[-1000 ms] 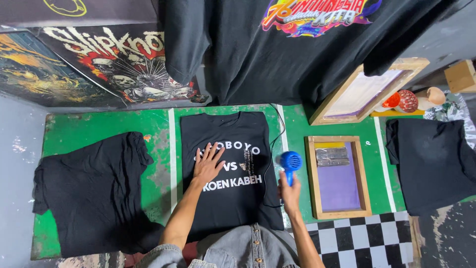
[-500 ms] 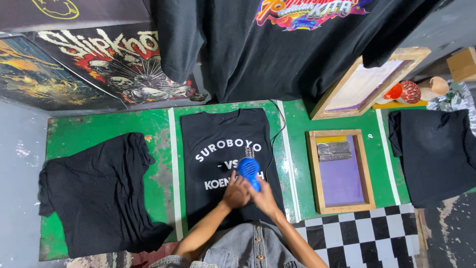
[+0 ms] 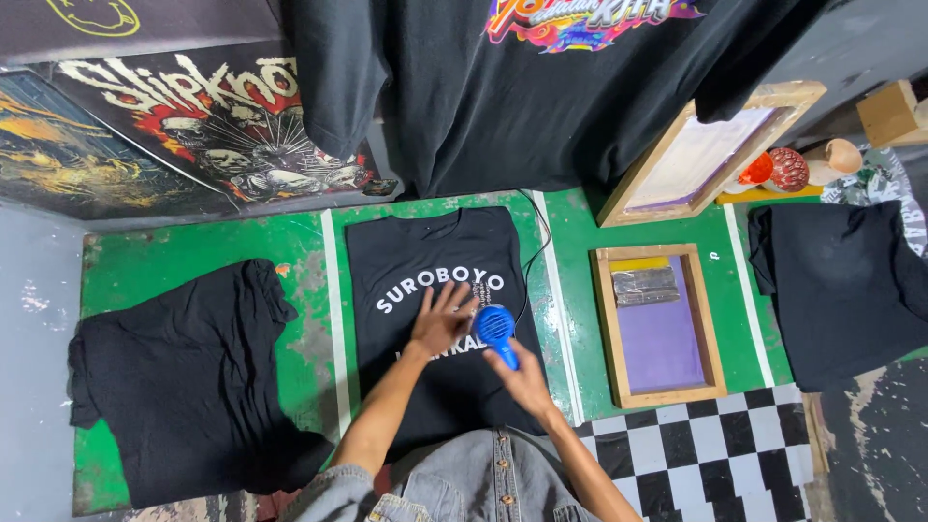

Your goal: Using a squeegee and screen frame to print a design on a t-shirt, followed by drying the ink with a hair dryer.

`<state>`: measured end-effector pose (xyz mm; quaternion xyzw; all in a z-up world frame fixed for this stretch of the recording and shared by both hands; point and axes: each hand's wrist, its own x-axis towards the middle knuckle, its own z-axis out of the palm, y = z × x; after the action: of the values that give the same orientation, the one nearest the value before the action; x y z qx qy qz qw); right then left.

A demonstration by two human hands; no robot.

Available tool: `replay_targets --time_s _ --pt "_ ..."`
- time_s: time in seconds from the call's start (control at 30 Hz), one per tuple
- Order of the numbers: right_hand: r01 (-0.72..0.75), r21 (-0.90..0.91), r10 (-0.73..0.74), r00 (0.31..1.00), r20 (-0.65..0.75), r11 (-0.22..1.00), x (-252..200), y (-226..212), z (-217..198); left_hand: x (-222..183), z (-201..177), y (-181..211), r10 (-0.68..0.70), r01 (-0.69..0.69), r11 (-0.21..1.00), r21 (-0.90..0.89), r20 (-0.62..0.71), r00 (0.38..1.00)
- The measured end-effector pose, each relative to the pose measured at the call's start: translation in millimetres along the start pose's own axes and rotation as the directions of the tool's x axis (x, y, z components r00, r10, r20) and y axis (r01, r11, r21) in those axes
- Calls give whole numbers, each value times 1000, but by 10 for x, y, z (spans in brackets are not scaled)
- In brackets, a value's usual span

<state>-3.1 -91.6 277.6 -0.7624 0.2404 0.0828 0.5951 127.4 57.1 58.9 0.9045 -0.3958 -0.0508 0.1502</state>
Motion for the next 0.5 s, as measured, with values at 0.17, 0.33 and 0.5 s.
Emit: replay_targets --time_s 0.17,0.33,0.5 --pt "-139 68 151 960 -237 988 98 241 -320 172 -287 -422 -195 189 981 48 189 962" --pt "-123 159 176 908 -381 980 197 499 -459 80 -280 -274 -255 248 967 61 247 935" --pt "-91 96 118 939 -322 991 134 266 -292 -218 -178 348 -117 121 993 -3 212 970"
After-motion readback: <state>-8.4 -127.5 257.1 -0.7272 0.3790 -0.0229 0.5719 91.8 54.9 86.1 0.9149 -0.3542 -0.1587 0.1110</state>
